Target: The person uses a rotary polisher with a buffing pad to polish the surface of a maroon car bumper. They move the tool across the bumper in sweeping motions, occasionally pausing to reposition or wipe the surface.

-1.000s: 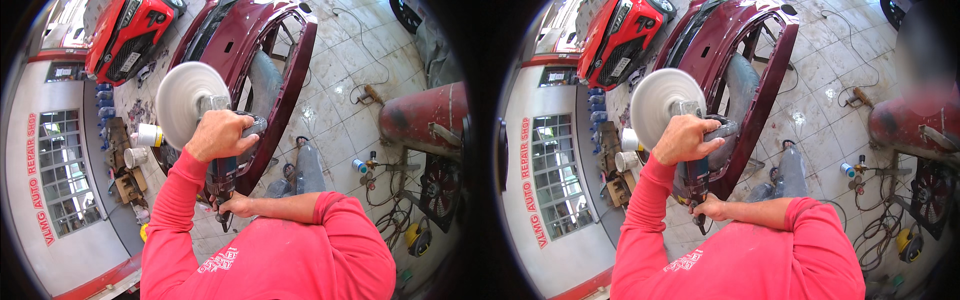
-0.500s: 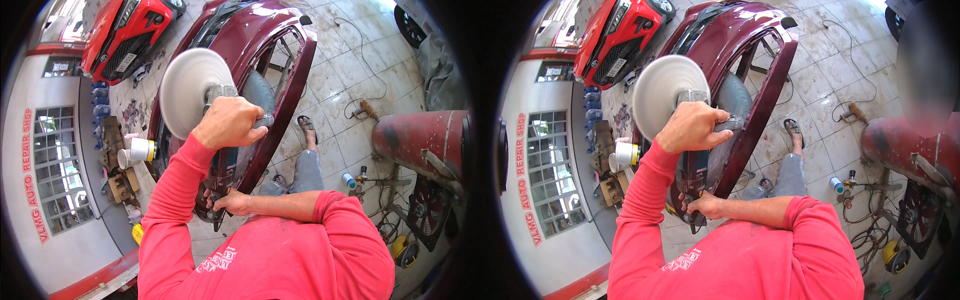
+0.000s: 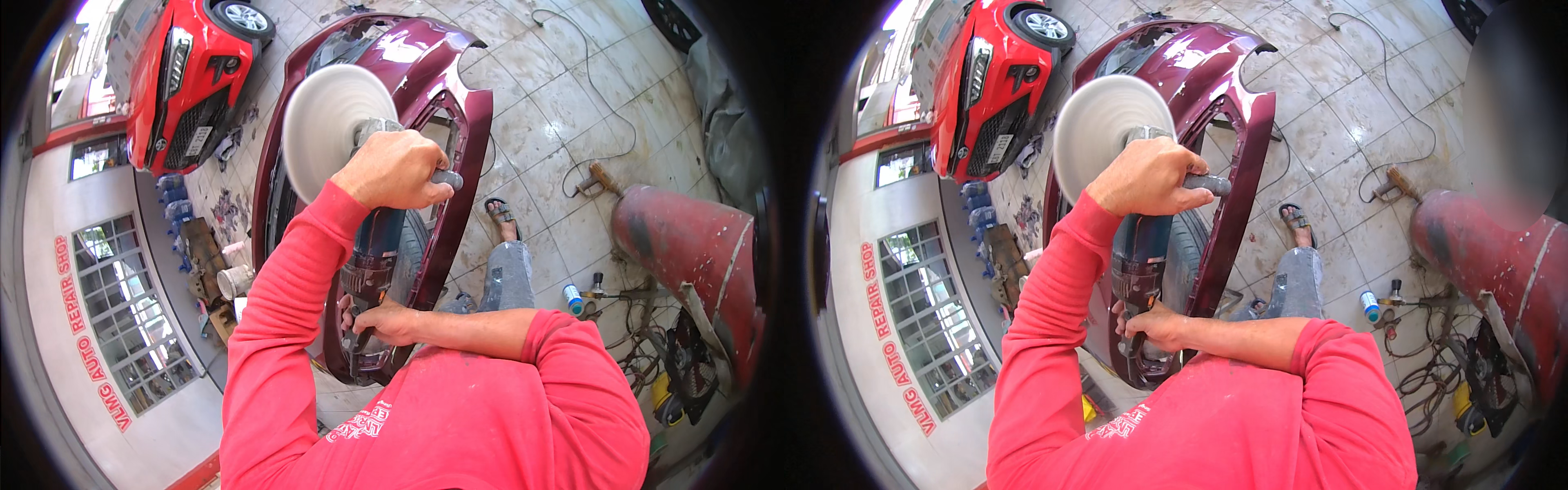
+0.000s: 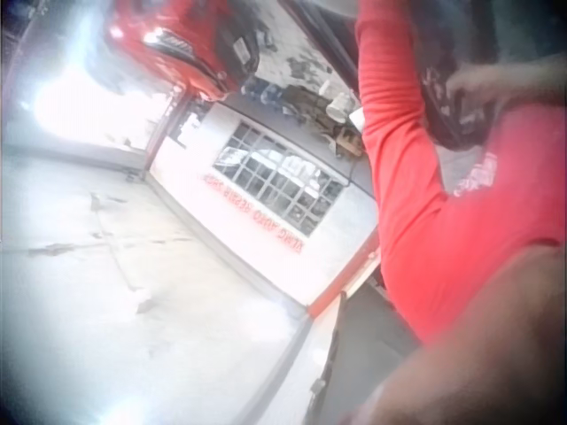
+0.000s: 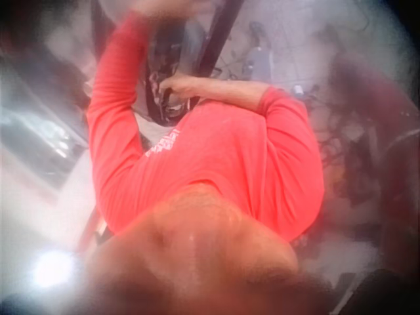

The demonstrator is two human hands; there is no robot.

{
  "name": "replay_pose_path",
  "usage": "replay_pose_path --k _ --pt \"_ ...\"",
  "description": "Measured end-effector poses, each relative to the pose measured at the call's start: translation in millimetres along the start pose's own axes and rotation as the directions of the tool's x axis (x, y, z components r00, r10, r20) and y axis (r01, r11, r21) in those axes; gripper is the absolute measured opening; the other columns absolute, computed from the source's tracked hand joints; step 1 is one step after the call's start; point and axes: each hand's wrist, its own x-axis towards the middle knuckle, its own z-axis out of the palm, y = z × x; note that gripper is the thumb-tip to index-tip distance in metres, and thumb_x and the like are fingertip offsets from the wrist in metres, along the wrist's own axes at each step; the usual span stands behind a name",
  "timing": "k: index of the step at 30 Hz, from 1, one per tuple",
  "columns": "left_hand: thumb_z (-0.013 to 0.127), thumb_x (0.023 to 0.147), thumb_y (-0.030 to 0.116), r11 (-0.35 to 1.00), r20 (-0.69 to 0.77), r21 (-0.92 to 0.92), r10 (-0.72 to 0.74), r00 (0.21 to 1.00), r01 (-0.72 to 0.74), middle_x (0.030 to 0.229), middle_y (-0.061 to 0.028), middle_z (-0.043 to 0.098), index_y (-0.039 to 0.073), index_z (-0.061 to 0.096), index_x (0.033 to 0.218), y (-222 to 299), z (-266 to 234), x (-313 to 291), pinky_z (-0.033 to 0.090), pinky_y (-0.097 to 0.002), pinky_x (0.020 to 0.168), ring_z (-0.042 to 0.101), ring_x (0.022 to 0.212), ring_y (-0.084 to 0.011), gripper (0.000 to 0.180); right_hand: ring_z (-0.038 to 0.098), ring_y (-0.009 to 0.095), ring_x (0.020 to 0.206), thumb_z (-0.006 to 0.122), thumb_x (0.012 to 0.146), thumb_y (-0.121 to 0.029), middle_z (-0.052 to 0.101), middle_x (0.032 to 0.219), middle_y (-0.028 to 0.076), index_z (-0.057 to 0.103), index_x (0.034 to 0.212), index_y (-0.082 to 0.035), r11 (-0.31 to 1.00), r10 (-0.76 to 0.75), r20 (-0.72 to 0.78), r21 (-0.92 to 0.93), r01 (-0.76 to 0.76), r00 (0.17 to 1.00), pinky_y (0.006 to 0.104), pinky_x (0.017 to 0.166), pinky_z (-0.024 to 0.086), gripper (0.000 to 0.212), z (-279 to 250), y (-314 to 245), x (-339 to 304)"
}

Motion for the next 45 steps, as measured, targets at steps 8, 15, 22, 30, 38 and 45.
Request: replay_pose_path --k 8,15,22,30,38,45 --pt "0.083 0.08 0.048 0.999 0.128 -0.035 -0.01 0.992 0.015 0.096 -0.0255 0.077 0.001 0.082 0.11 -25.2 -19.8 97.3 0.06 -0.0469 0.086 0.076 0.091 -0.0417 0.056 0.065 0.02 0.09 0.067 0.076 0.008 0.064 0.095 0.006 0.06 0.122 -0.004 0.992 -0.112 -0.036 0.052 0.114 0.993 0.0336 0.082 0.053 0.048 -5.7 -78.0 6.8" --pt "0.084 0.081 0.047 1.0 0.06 -0.02 -0.001 0.998 0.002 0.088 -0.0243 0.076 0.002 0.082 0.11 -36.1 -19.4 108.4 0.059 -0.0453 0.081 0.076 0.084 -0.0392 0.054 0.064 0.019 0.09 0.065 0.079 0.005 0.064 0.093 0.007 0.061 0.121 -0.004 0.992 -0.125 -0.066 0.003 0.126 0.99 0.0348 0.084 0.053 0.043 -11.9 -96.9 13.6" --pt "0.082 0.083 0.039 0.993 -0.053 -0.114 0.038 0.998 -0.044 0.074 -0.0253 0.069 0.003 0.083 0.104 -24.5 2.2 15.0 0.057 -0.0454 0.071 0.071 0.071 -0.0407 0.042 0.067 0.023 0.083 0.066 0.073 0.011 0.064 0.088 0.008 0.064 0.115 -0.002 0.99 -0.129 -0.102 -0.078 0.121 0.986 0.0363 0.077 0.054 0.044 -8.9 -20.8 16.6" --pt "0.084 0.083 0.038 0.995 -0.205 -0.098 -0.013 0.979 -0.007 0.079 -0.0227 0.072 0.005 0.083 0.106 -0.3 31.7 -83.3 0.056 -0.0465 0.07 0.071 0.074 -0.0423 0.04 0.067 0.02 0.094 0.066 0.075 0.012 0.066 0.094 0.006 0.062 0.123 -0.002 0.973 -0.031 -0.124 -0.23 0.002 0.992 0.0341 0.087 0.054 0.05 -24.7 53.6 8.2" --pt "0.083 0.083 0.036 0.996 -0.062 -0.077 -0.038 0.997 0.034 0.074 -0.0238 0.069 0.004 0.083 0.103 -11.6 1.2 -8.2 0.056 -0.0465 0.068 0.07 0.072 -0.0421 0.038 0.065 0.018 0.093 0.067 0.077 0.005 0.067 0.094 0.006 0.062 0.124 -0.003 0.963 -0.113 -0.086 -0.253 0.088 0.99 0.0326 0.082 0.052 0.047 -25.5 -9.5 7.1" --pt "0.083 0.082 0.038 0.985 -0.027 -0.142 0.094 0.995 -0.097 0.077 -0.0264 0.07 0.001 0.083 0.102 -48.5 -18.2 111.5 0.057 -0.0471 0.073 0.071 0.074 -0.0437 0.042 0.062 0.019 0.089 0.065 0.076 0.007 0.065 0.094 0.006 0.059 0.124 -0.002 0.989 -0.145 -0.073 -0.035 0.142 0.987 0.0329 0.082 0.049 0.049 -15.4 -104.2 7.2"
